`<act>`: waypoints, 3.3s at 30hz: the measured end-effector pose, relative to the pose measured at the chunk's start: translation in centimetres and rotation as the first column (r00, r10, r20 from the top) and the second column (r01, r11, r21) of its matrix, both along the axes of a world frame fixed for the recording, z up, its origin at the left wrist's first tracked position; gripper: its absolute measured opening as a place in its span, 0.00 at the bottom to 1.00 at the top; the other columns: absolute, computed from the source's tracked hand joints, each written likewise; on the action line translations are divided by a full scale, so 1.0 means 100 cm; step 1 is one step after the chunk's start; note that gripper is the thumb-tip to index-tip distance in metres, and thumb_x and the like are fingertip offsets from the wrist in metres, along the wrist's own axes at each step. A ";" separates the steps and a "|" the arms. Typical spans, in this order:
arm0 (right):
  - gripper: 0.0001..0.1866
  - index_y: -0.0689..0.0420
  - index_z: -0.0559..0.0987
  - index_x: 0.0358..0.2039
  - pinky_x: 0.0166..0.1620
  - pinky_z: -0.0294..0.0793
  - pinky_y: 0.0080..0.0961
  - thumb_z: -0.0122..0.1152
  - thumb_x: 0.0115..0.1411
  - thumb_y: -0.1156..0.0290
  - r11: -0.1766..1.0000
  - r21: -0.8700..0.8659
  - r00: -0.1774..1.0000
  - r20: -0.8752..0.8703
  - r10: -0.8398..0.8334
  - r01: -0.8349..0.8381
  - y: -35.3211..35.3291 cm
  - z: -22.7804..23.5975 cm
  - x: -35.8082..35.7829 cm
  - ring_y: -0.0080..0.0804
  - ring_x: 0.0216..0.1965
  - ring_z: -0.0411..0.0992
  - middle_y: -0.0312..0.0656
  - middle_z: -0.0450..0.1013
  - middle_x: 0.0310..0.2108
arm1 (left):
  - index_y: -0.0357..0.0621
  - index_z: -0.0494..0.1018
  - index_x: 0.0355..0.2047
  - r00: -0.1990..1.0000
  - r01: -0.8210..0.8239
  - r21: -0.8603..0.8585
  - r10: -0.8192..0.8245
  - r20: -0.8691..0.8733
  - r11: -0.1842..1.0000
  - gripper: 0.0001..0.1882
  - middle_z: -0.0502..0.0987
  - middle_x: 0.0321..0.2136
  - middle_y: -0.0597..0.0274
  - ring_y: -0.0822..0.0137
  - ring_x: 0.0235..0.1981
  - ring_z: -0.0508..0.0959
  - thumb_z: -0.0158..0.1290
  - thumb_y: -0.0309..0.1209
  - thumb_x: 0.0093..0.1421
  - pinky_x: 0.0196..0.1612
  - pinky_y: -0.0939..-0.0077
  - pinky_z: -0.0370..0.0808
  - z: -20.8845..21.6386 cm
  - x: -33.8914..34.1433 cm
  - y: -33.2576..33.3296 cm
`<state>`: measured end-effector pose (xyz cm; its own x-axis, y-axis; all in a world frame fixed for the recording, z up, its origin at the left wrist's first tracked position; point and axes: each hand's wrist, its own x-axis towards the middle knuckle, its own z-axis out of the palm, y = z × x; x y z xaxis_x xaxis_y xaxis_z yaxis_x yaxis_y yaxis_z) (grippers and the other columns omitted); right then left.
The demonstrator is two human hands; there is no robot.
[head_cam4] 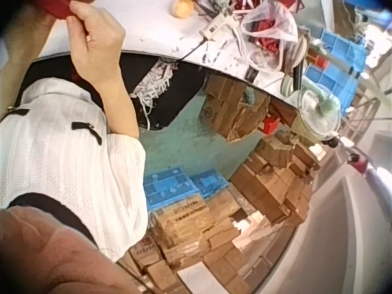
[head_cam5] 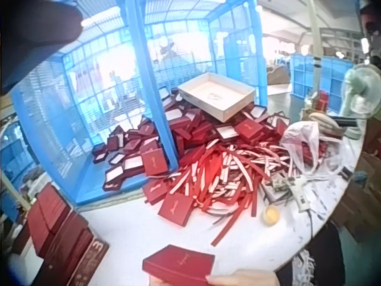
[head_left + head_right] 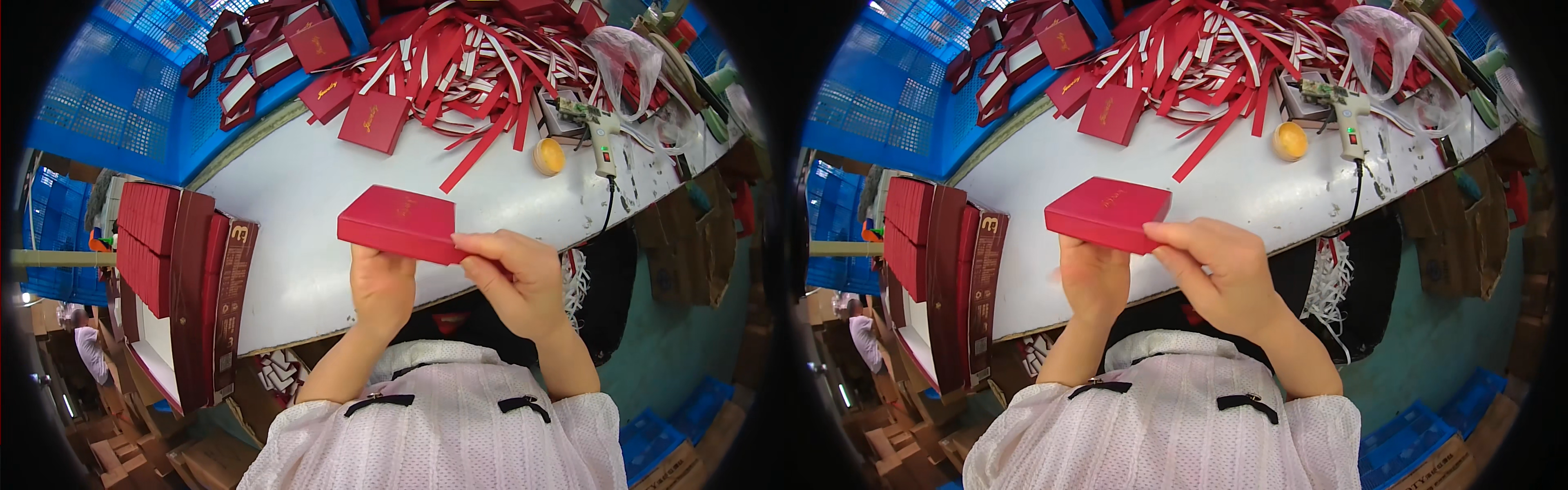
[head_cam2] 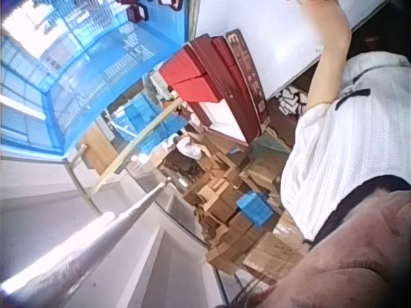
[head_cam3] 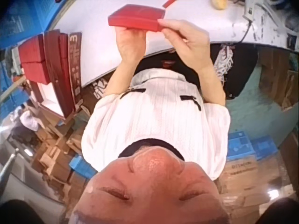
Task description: The person assembles small red jewelry boxes by inserting a red ribbon into a slot on the side of each box. They handle the boxes one at a time, picking them up from a stack, inserting the ribbon, and placing the finished boxes into a blue crate.
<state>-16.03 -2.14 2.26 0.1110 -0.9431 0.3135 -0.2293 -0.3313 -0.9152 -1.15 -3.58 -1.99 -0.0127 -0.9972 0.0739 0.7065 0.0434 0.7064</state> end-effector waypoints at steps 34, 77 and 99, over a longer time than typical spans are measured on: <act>0.08 0.60 0.74 0.26 0.22 0.63 0.20 0.58 0.42 0.80 0.939 -0.230 0.933 -0.193 -0.302 0.256 -0.005 -0.005 -0.013 0.30 0.17 0.65 0.40 0.70 0.19 | 0.35 0.64 0.32 0.802 0.284 0.302 -0.053 -0.595 0.910 0.14 0.71 0.33 0.53 0.62 0.35 0.73 0.35 0.35 0.59 0.39 0.70 0.73 0.023 0.002 -0.016; 0.22 0.60 0.61 0.43 0.31 0.62 0.14 0.56 0.48 0.72 0.923 0.383 0.809 0.550 -0.209 -0.022 0.004 -0.039 -0.006 0.19 0.27 0.61 0.36 0.64 0.32 | 0.37 0.59 0.46 0.638 0.626 0.154 -0.389 -0.664 0.764 0.23 0.66 0.43 0.52 0.58 0.42 0.69 0.27 0.41 0.59 0.43 0.63 0.68 -0.045 0.002 -0.008; 0.15 0.60 0.70 0.34 0.37 0.67 0.31 0.54 0.40 0.77 0.991 -0.126 0.517 -0.851 -0.088 -0.039 -0.091 -0.083 -0.023 0.41 0.37 0.67 0.46 0.66 0.36 | 0.43 0.66 0.27 0.665 0.490 -0.055 -0.332 0.669 0.870 0.05 0.69 0.31 0.64 0.69 0.37 0.67 0.49 0.27 0.50 0.43 0.77 0.61 -0.041 0.095 0.006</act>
